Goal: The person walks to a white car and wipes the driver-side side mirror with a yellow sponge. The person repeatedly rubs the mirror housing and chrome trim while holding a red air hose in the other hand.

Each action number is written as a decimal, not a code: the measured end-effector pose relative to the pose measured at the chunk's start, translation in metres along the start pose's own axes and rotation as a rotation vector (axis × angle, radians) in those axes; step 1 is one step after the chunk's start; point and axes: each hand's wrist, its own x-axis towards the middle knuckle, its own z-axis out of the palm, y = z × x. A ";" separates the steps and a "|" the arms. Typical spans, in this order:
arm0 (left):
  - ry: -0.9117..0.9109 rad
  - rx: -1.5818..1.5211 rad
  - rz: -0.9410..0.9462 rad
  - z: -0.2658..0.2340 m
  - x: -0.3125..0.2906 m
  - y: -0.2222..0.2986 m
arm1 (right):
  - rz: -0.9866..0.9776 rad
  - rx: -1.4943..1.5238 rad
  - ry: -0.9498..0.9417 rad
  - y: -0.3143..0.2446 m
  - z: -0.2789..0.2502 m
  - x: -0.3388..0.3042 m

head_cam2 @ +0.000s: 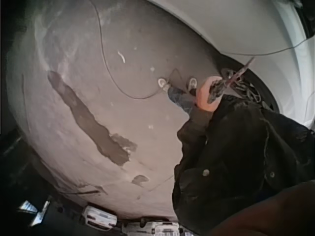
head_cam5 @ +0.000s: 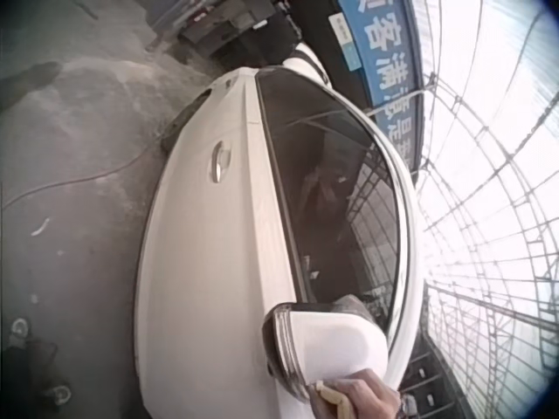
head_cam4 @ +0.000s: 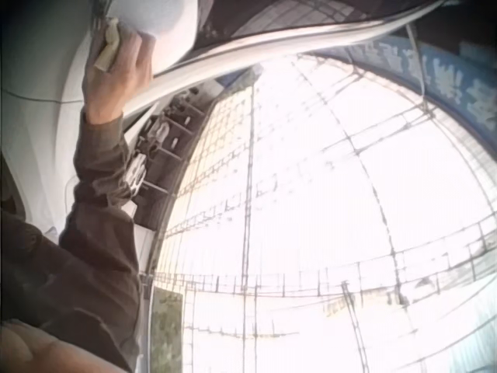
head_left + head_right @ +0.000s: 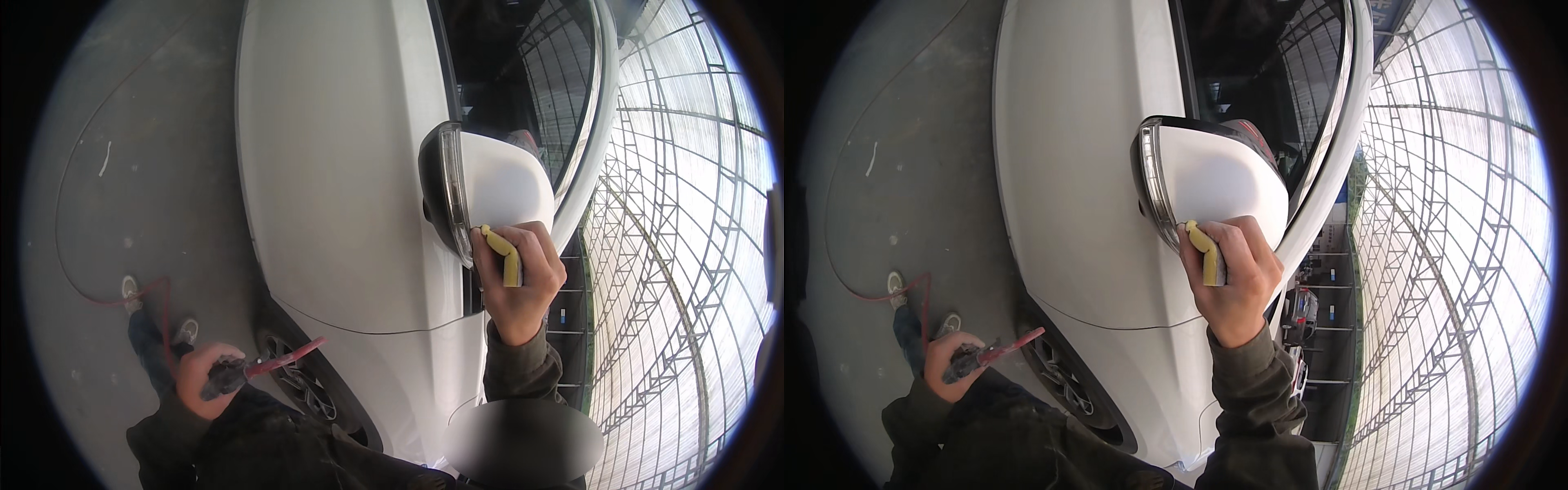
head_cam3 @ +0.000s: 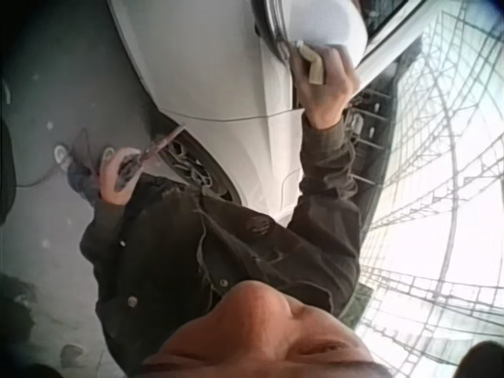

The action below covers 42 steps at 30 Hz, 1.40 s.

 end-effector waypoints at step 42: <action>-0.078 0.003 -0.046 0.008 0.012 0.003 | -0.002 0.003 -0.016 0.001 0.003 0.052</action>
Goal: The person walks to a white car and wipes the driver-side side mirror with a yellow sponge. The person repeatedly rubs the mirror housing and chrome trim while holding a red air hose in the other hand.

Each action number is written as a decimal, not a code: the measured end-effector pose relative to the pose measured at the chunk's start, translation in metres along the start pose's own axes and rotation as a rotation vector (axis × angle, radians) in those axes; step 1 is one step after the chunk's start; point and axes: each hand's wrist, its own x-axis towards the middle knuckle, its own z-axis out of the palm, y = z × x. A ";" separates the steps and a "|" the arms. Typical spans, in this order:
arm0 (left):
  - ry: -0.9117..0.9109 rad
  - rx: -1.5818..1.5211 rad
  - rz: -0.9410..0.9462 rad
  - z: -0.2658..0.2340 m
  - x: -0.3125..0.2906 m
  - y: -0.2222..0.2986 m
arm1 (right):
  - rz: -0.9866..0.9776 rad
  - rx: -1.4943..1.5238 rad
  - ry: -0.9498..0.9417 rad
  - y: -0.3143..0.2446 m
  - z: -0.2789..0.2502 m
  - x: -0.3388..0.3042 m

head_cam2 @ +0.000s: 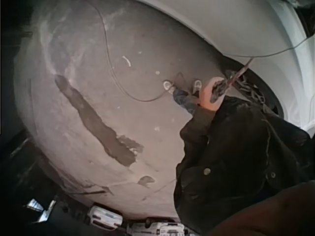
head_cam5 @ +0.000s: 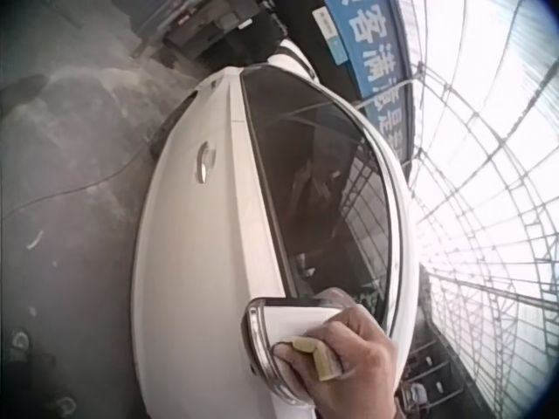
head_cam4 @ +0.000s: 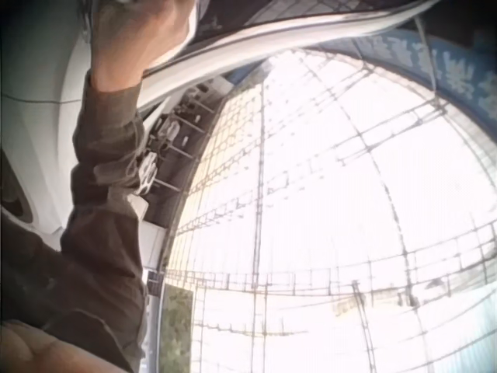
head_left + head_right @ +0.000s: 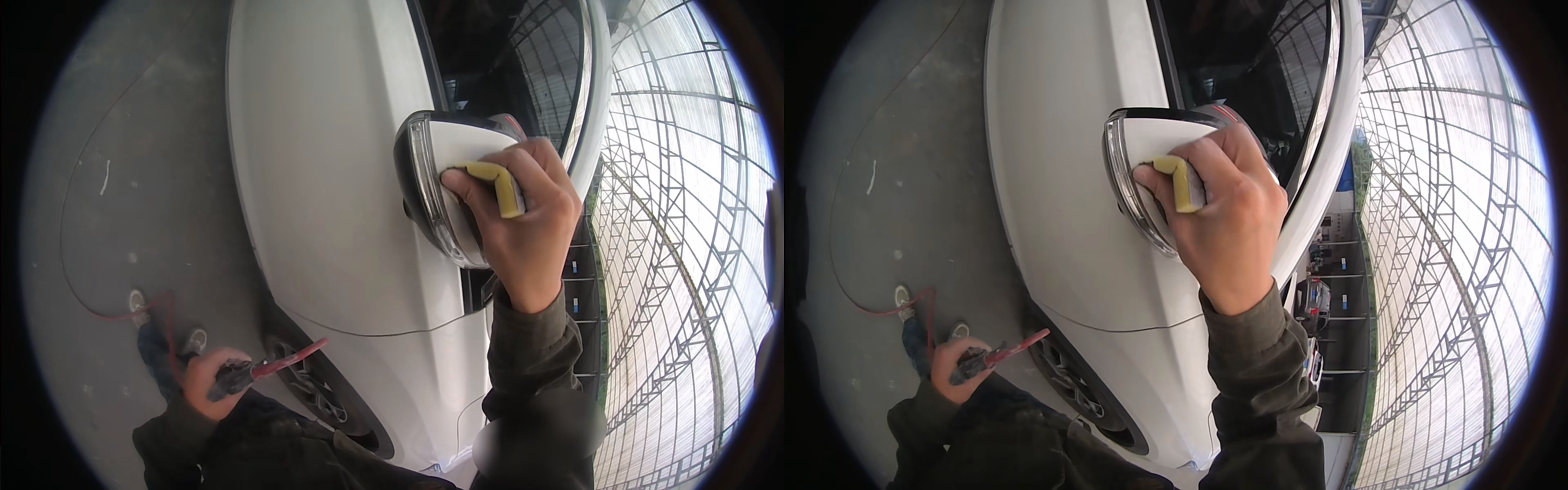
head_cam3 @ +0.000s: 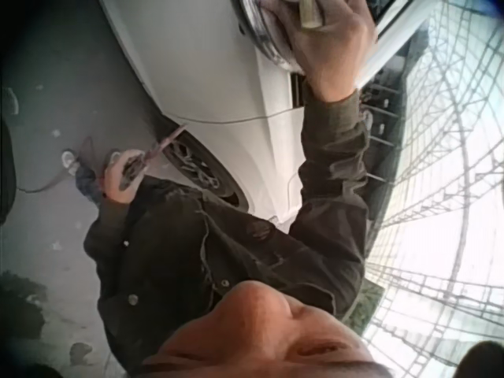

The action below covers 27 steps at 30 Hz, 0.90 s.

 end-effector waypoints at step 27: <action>0.028 0.073 0.040 -0.002 -0.008 0.004 | -0.022 -0.040 -0.161 0.004 0.000 0.035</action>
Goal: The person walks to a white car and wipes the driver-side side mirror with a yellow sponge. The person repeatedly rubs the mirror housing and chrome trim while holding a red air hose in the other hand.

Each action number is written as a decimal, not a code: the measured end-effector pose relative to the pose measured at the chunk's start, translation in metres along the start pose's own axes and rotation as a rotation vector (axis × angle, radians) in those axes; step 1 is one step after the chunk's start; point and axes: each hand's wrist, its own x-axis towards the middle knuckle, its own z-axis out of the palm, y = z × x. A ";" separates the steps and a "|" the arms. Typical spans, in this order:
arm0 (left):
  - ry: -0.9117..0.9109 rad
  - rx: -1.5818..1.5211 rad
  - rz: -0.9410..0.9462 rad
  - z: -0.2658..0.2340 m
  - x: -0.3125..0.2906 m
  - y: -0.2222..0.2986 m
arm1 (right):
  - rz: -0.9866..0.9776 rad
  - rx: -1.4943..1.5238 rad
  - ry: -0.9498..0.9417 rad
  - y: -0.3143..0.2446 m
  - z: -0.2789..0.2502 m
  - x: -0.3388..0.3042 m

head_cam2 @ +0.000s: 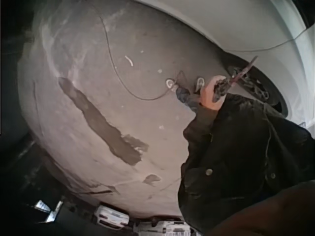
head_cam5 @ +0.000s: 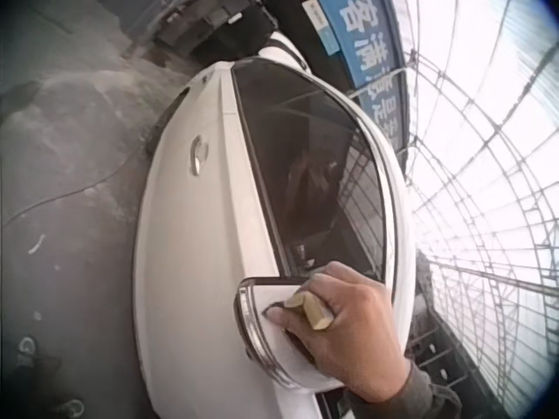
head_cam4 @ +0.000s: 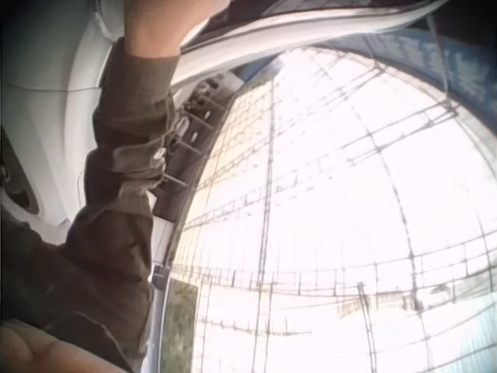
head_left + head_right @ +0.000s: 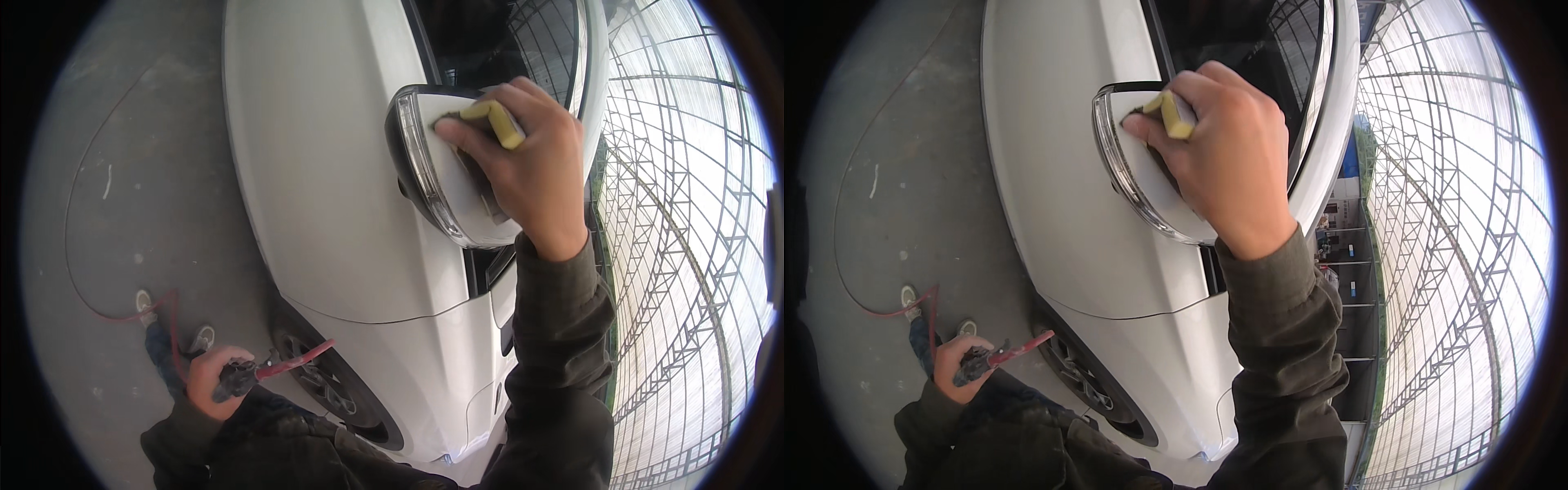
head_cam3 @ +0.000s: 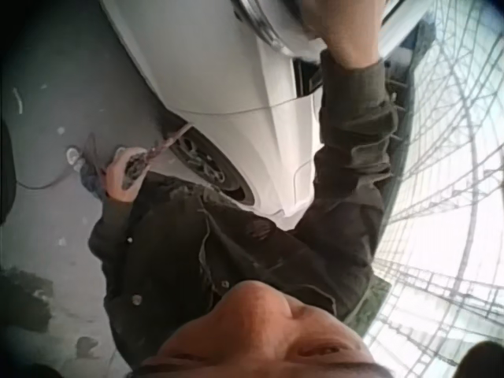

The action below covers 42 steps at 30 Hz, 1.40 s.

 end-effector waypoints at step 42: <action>0.029 0.055 -0.016 0.010 -0.006 0.012 | -0.066 0.084 0.108 0.029 -0.001 -0.055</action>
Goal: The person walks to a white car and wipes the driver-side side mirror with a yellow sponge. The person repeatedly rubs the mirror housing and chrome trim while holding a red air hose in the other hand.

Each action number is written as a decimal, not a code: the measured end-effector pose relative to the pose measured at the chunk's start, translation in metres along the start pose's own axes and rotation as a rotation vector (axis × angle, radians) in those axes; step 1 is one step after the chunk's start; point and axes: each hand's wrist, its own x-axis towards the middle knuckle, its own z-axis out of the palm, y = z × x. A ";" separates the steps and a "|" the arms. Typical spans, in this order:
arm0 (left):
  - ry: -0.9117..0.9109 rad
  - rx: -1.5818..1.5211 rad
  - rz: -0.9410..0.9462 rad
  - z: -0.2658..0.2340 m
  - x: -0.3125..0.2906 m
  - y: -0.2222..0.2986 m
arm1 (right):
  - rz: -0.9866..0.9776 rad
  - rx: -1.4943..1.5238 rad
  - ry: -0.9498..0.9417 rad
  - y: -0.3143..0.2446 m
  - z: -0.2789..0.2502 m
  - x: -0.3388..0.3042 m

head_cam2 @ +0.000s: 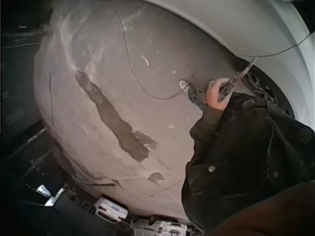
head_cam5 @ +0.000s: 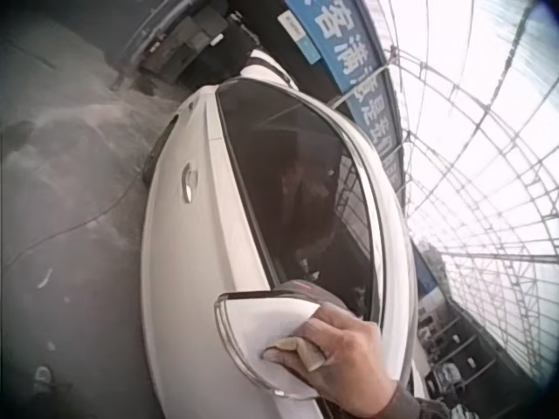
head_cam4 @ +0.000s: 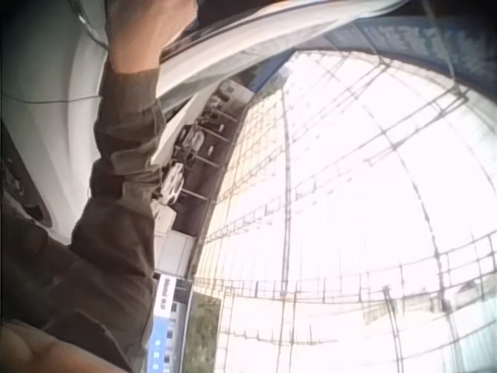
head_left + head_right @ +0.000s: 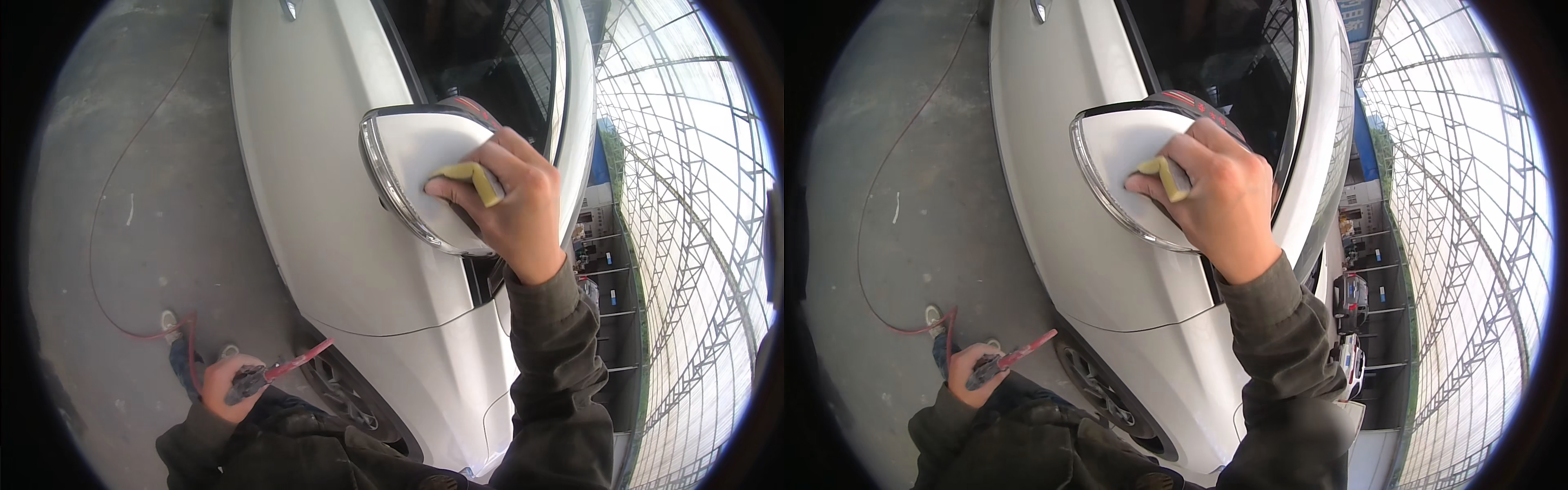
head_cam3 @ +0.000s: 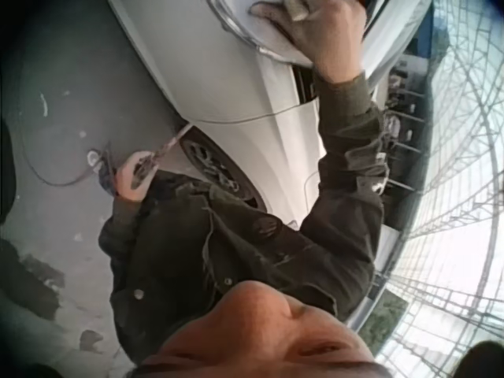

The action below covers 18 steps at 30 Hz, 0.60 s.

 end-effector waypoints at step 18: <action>-0.066 0.018 0.058 -0.029 0.004 0.002 | 0.089 -0.221 0.497 -0.009 -0.013 -0.097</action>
